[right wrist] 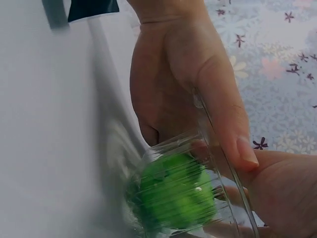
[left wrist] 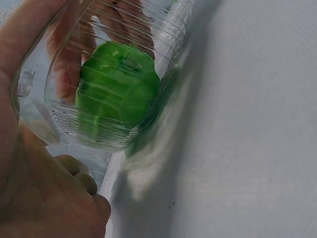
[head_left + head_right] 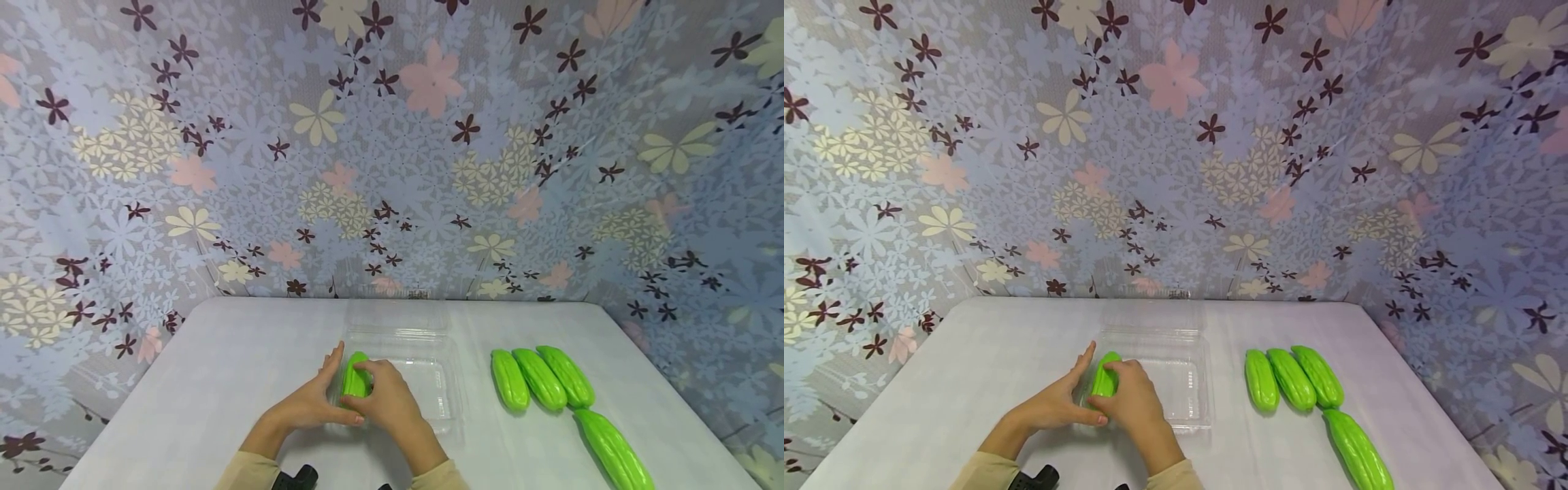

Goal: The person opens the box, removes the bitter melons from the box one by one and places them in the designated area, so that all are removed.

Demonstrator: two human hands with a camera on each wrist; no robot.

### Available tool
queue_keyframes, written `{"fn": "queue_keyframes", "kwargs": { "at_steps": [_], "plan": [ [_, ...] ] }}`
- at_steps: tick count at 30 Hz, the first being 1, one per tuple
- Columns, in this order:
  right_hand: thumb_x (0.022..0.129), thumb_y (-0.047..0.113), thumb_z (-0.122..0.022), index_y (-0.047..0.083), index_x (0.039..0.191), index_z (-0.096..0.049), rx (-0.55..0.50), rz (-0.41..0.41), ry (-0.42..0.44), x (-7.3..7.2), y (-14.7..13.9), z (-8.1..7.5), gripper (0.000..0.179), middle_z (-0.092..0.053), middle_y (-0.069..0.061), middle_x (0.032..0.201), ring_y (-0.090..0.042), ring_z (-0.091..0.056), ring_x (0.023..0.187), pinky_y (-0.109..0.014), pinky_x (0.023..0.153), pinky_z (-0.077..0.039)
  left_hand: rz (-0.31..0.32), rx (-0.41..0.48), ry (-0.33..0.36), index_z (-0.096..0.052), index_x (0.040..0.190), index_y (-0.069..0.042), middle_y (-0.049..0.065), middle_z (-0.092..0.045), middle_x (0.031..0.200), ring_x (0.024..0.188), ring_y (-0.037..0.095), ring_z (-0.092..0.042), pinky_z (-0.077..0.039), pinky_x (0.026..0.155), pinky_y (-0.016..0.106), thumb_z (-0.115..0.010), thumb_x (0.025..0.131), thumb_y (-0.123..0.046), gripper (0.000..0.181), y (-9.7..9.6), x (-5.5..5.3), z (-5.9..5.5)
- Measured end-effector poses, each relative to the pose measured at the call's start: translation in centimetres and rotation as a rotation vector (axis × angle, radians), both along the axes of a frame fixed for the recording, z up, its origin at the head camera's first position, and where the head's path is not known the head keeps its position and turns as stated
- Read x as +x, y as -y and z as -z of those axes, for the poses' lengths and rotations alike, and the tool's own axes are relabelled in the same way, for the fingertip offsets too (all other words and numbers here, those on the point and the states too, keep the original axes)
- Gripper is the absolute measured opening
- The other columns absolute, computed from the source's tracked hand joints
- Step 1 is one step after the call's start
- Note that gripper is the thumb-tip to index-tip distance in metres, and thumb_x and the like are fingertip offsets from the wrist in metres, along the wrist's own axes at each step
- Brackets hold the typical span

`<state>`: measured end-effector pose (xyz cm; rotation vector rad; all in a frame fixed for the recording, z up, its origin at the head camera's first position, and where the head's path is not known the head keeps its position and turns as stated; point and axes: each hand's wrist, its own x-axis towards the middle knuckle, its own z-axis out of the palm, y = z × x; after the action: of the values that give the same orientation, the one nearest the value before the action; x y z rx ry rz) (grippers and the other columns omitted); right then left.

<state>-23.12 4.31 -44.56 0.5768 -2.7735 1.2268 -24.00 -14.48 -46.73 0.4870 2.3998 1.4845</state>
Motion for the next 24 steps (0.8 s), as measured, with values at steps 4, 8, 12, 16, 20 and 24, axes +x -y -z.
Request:
{"fn": "queue_keyframes", "kwargs": {
  "at_steps": [4,8,12,16,20,24],
  "plan": [
    [0.075,0.033,-0.09,0.002,0.125,-0.068,0.023,0.024,-0.015,0.14,0.23,0.0,0.063,-0.065,-0.016,0.117,-0.023,-0.061,0.095,-0.041,0.077,-0.055,0.006,0.001,-0.009,0.005,0.163,-0.019,0.018,0.013,0.165,0.149,0.039,0.016,-0.001,0.11,0.075,-0.092,0.072,-0.043,0.135,0.0,-0.01,0.06],
    [0.075,0.033,-0.09,0.002,0.125,-0.068,0.018,0.032,-0.011,0.1,0.26,0.03,0.062,-0.065,-0.016,0.117,-0.023,-0.061,0.095,-0.041,0.077,-0.055,0.011,0.005,-0.012,0.006,0.163,-0.019,0.017,0.013,0.165,0.149,0.039,0.016,0.0,0.11,0.074,-0.092,0.072,-0.042,0.135,0.01,-0.06,0.13],
    [0.076,0.032,-0.09,0.002,0.125,-0.068,-0.003,0.032,0.004,0.06,0.16,0.05,0.062,-0.064,-0.018,0.119,-0.026,-0.061,0.099,-0.044,0.08,-0.055,0.014,0.006,-0.009,0.005,0.163,-0.02,0.017,0.014,0.166,0.149,0.039,0.016,0.0,0.11,0.074,-0.091,0.072,-0.042,0.134,0.02,-0.1,0.15],
    [0.076,0.03,-0.09,0.001,0.125,-0.067,-0.046,0.031,0.031,0.14,-0.01,0.0,0.062,-0.063,-0.019,0.122,-0.029,-0.062,0.101,-0.046,0.083,-0.056,0.007,0.001,-0.002,0.005,0.163,-0.022,0.016,0.013,0.166,0.149,0.039,0.015,-0.001,0.11,0.074,-0.091,0.072,-0.042,0.134,-0.01,-0.08,0.11],
    [0.075,0.029,-0.09,0.0,0.125,-0.067,-0.076,0.036,0.041,0.19,-0.16,-0.07,0.062,-0.063,-0.02,0.124,-0.03,-0.063,0.1,-0.047,0.084,-0.056,0.0,0.0,-0.005,0.004,0.163,-0.022,0.016,0.012,0.166,0.149,0.039,0.015,0.0,0.11,0.074,-0.092,0.071,-0.041,0.135,-0.06,-0.03,0.03],
    [0.075,0.028,-0.089,0.0,0.124,-0.067,-0.084,0.05,0.039,0.17,-0.22,-0.05,0.061,-0.062,-0.02,0.126,-0.031,-0.065,0.099,-0.046,0.083,-0.056,-0.007,-0.001,-0.003,0.004,0.163,-0.022,0.015,0.011,0.166,0.149,0.038,0.014,0.0,0.111,0.073,-0.092,0.071,-0.04,0.135,-0.11,0.05,-0.05]
  ]
}}
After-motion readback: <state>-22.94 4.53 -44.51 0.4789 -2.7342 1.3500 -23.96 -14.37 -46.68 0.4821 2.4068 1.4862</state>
